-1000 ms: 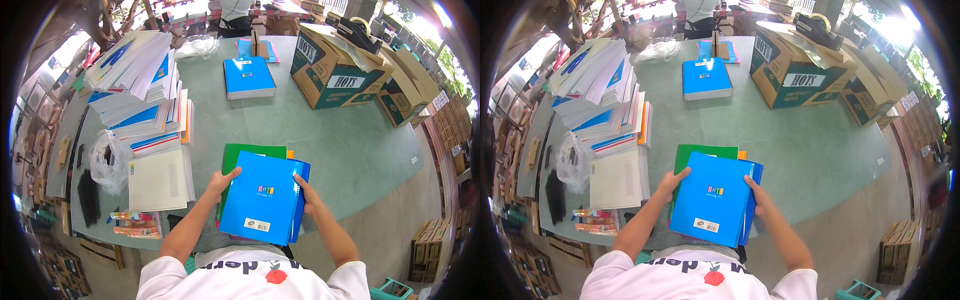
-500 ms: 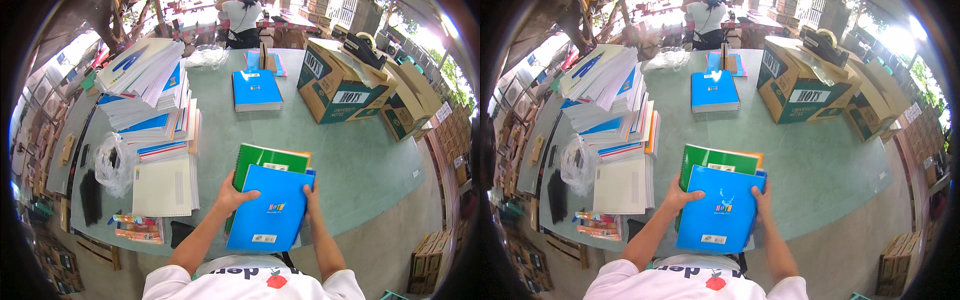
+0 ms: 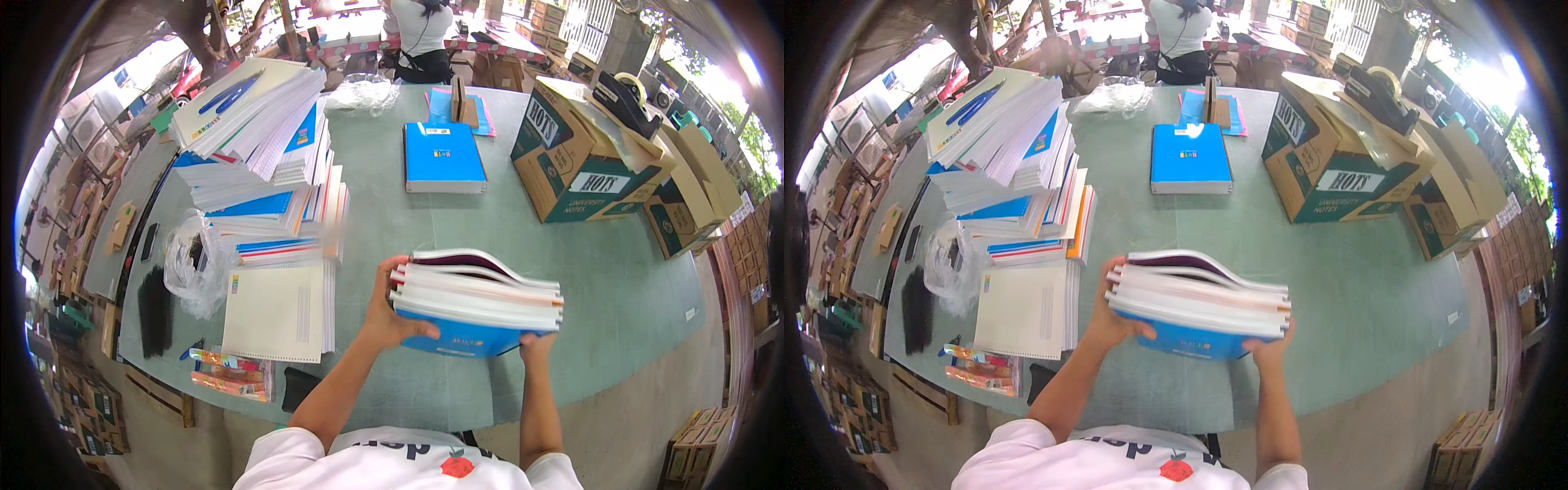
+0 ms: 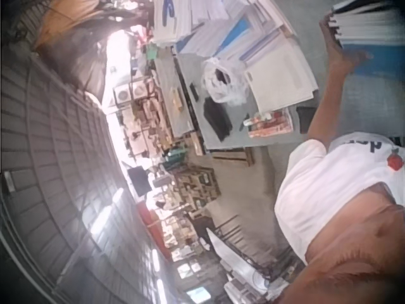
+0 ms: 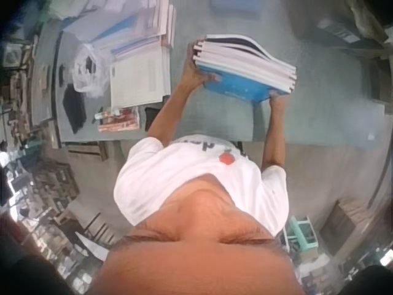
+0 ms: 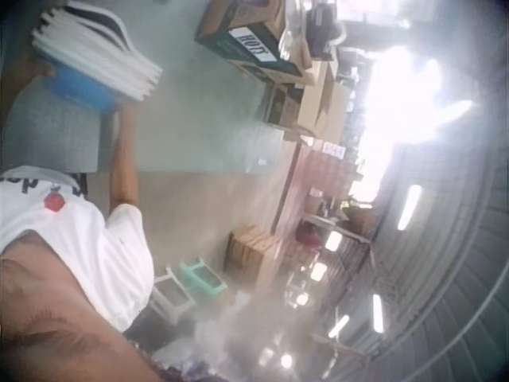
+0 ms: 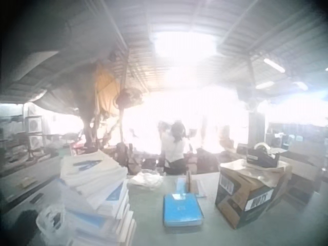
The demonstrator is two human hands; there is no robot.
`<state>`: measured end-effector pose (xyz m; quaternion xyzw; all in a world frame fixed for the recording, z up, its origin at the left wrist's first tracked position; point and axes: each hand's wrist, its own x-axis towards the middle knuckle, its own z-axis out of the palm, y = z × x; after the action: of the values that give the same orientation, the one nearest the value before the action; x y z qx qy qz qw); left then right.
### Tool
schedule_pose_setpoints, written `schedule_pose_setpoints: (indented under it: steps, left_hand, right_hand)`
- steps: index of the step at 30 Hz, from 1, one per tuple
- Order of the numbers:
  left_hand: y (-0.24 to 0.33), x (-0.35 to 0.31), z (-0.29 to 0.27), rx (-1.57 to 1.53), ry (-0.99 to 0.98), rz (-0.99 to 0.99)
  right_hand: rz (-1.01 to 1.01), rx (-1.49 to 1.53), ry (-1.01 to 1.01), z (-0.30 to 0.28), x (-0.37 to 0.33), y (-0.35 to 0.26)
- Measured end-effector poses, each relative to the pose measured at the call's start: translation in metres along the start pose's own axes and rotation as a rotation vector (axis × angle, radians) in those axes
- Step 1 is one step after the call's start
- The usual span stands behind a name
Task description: The person sorts notebooks by color on a table and then inserts spiral binding coils into the pre-punched holes of individual notebooks by hand, using a small black tool to help guide the process.
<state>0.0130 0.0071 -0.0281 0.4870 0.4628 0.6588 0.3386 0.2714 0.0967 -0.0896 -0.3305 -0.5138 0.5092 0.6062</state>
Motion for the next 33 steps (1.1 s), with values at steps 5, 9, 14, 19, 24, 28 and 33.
schedule_pose_setpoints:
  steps: [5, 9, 14, 19, 24, 28, 33]
  left_hand:
    - [0.023, 0.002, -0.025, 0.031, -0.091, 0.042]
    - [0.017, 0.003, -0.022, -0.050, -0.072, -0.016]
    - [0.008, 0.006, -0.018, 0.036, -0.116, 0.010]
    - [0.012, 0.007, -0.025, 0.059, -0.078, 0.049]
    - [-0.003, -0.007, -0.004, -0.069, 0.097, -0.059]
    - [-0.010, -0.005, -0.033, 0.417, -0.080, -0.031]
    - [-0.016, -0.012, -0.026, 0.332, -0.011, -0.164]
  right_hand:
    - [-0.098, 0.023, -0.223, 0.041, 0.026, -0.057]
    - [0.017, -0.011, -0.352, 0.044, 0.028, -0.062]
    - [-0.080, -0.127, -0.199, 0.049, 0.027, -0.051]
    - [-0.356, -0.257, -0.288, 0.039, 0.048, -0.049]
    - [-0.117, 0.036, -0.316, 0.054, 0.048, -0.061]
    - [0.006, -0.156, -0.397, 0.030, 0.047, -0.052]
    - [-0.139, -0.071, -0.440, 0.049, 0.053, -0.060]
